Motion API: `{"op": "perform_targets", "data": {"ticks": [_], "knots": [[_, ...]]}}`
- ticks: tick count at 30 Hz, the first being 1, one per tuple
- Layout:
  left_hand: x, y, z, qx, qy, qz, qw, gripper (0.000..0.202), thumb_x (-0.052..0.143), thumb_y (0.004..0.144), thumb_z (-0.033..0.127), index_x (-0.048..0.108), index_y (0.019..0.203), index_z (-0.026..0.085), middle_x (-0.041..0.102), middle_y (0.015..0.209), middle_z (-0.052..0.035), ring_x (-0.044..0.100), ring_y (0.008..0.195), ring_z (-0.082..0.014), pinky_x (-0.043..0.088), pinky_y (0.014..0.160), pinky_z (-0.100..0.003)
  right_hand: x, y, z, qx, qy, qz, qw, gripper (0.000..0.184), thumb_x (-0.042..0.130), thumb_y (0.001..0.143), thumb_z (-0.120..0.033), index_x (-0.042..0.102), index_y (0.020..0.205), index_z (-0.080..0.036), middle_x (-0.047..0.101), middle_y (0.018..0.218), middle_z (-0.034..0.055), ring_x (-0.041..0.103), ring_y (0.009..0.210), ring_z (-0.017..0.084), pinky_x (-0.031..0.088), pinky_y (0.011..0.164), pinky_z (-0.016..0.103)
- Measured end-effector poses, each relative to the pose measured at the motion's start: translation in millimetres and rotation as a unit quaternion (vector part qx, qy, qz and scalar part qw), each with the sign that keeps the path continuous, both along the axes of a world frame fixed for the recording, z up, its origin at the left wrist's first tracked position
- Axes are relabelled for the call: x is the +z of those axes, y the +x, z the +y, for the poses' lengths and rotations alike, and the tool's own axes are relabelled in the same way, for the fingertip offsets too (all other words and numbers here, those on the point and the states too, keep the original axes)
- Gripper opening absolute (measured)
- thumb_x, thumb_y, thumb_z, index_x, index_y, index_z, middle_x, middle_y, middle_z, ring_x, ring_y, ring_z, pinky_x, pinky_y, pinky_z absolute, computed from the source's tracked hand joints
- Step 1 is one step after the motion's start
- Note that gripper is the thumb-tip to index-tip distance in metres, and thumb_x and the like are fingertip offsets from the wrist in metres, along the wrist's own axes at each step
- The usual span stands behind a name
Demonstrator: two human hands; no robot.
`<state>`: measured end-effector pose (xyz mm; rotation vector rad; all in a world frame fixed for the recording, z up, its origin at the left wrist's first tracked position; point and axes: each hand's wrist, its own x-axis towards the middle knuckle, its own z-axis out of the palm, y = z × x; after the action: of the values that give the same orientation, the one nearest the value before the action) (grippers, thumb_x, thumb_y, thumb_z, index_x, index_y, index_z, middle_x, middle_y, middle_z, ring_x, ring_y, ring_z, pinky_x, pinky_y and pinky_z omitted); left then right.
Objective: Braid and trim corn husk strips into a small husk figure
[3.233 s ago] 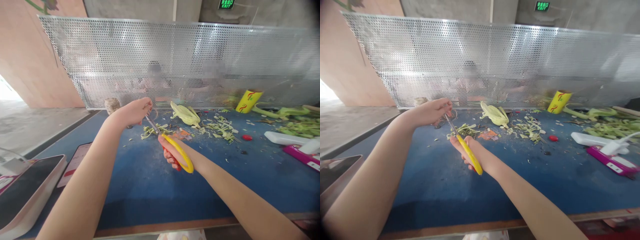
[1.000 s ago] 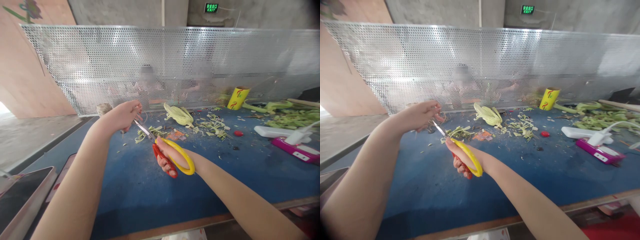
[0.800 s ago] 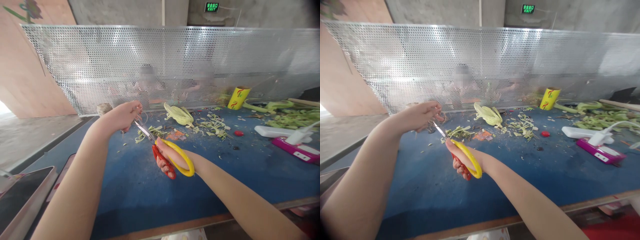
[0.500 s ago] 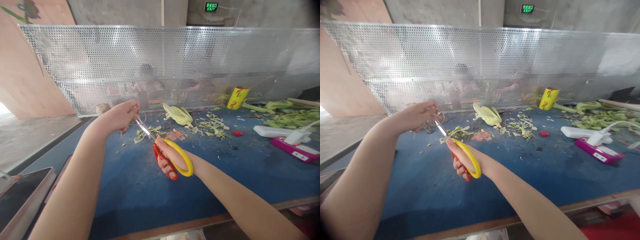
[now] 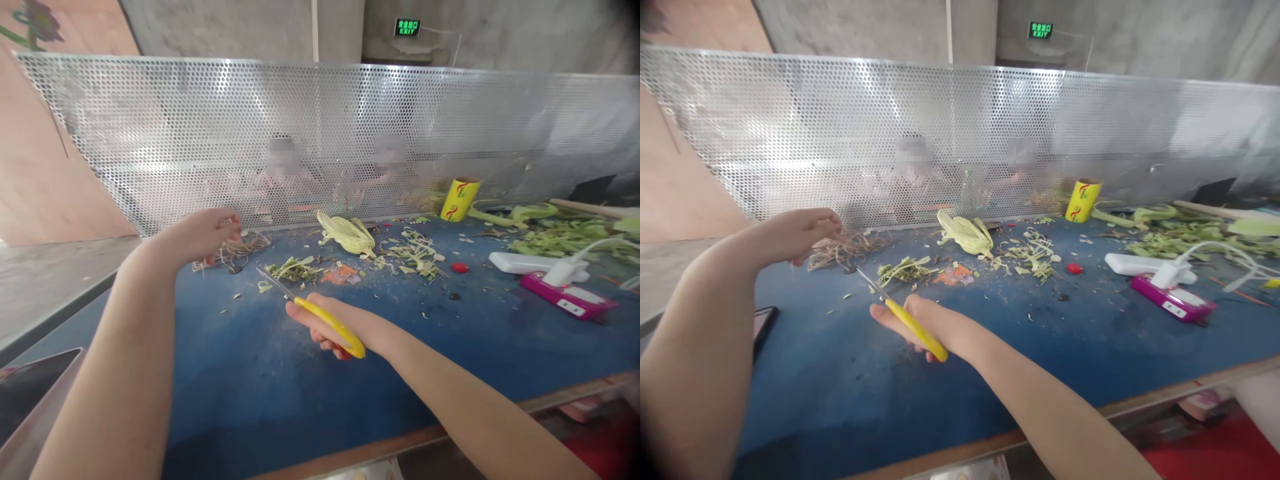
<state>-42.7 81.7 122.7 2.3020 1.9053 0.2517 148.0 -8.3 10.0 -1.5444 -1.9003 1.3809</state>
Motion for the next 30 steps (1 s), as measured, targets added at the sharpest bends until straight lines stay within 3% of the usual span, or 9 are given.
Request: {"op": "perform_targets", "data": {"ticks": [3,6,10,15,19,21,26,30], "knots": [[-10.1,-13.2,19.3,0.030,-0.049,0.045,0.997,0.024,0.035,0.085,0.026,0.050,0.101,0.015,0.064,0.100,-0.0052,0.051,0.043,-0.0082,0.044,0.049,-0.025,0.1,0.7,-0.1,-0.066,0.124,-0.166,0.976,0.061,0.043,0.061,-0.077,0.045,0.083,-0.020,0.057,0.070,0.0035,0.059,0.060,0.020,0.047,0.054,0.033],[-30.0,-22.0,39.4,0.052,-0.106,0.061,0.991,0.027,0.039,0.087,0.028,0.051,0.105,0.012,0.063,0.092,-0.0072,0.058,0.061,-0.0149,0.048,0.057,-0.030,-2.5,2.9,5.0,-0.084,0.181,-0.263,0.944,0.065,0.051,0.058,-0.073,0.050,0.091,-0.017,0.062,0.080,0.0099,0.062,0.074,0.029,0.046,0.063,0.038],[-55.9,-29.0,57.7,0.047,-0.174,0.061,0.982,0.031,0.051,0.084,0.031,0.051,0.111,0.014,0.055,0.110,-0.0082,0.057,0.093,-0.0199,0.049,0.077,-0.040,-5.3,8.0,12.8,-0.101,0.182,-0.330,0.921,0.065,0.051,0.064,-0.066,0.051,0.103,-0.014,0.065,0.085,0.0117,0.064,0.081,0.029,0.047,0.066,0.036],[-74.5,-36.7,67.8,0.061,-0.209,0.025,0.976,0.030,0.050,0.084,0.030,0.052,0.109,0.014,0.056,0.108,-0.0083,0.057,0.091,-0.0193,0.049,0.076,-0.039,-4.2,10.3,14.3,-0.111,0.177,-0.344,0.915,0.065,0.053,0.065,-0.062,0.052,0.106,-0.011,0.065,0.092,0.0141,0.063,0.082,0.028,0.047,0.068,0.036],[-78.6,-40.1,67.0,0.080,-0.222,-0.017,0.972,0.020,0.048,0.084,0.027,0.060,0.086,0.012,0.066,0.087,-0.0073,0.064,0.076,-0.0172,0.052,0.065,-0.028,-5.6,10.4,14.4,-0.112,0.169,-0.350,0.915,0.062,0.054,0.065,-0.061,0.055,0.100,-0.010,0.065,0.090,0.0155,0.064,0.079,0.028,0.048,0.065,0.036],[-75.7,-41.5,65.3,0.078,-0.222,-0.027,0.972,0.018,0.049,0.083,0.026,0.061,0.083,0.013,0.067,0.088,-0.0072,0.064,0.078,-0.0172,0.052,0.064,-0.025,-6.9,11.1,15.2,-0.108,0.169,-0.349,0.915,0.060,0.055,0.065,-0.060,0.055,0.099,-0.011,0.065,0.090,0.0149,0.064,0.079,0.028,0.048,0.065,0.035],[-65.3,-45.6,64.2,0.079,-0.195,0.018,0.977,0.029,0.051,0.084,0.030,0.053,0.108,0.014,0.056,0.109,-0.0082,0.057,0.093,-0.0196,0.049,0.077,-0.039,-7.0,13.1,16.2,-0.105,0.169,-0.349,0.916,0.057,0.055,0.065,-0.059,0.055,0.099,-0.013,0.067,0.088,0.0130,0.064,0.082,0.027,0.048,0.069,0.036],[-66.1,-44.3,64.4,0.065,-0.184,0.065,0.979,0.031,0.050,0.084,0.030,0.051,0.111,0.014,0.055,0.110,-0.0081,0.056,0.093,-0.0206,0.049,0.077,-0.041,-4.1,12.6,14.6,-0.104,0.167,-0.355,0.914,0.053,0.057,0.064,-0.055,0.057,0.097,-0.013,0.067,0.087,0.0132,0.064,0.082,0.027,0.048,0.069,0.034]]}}
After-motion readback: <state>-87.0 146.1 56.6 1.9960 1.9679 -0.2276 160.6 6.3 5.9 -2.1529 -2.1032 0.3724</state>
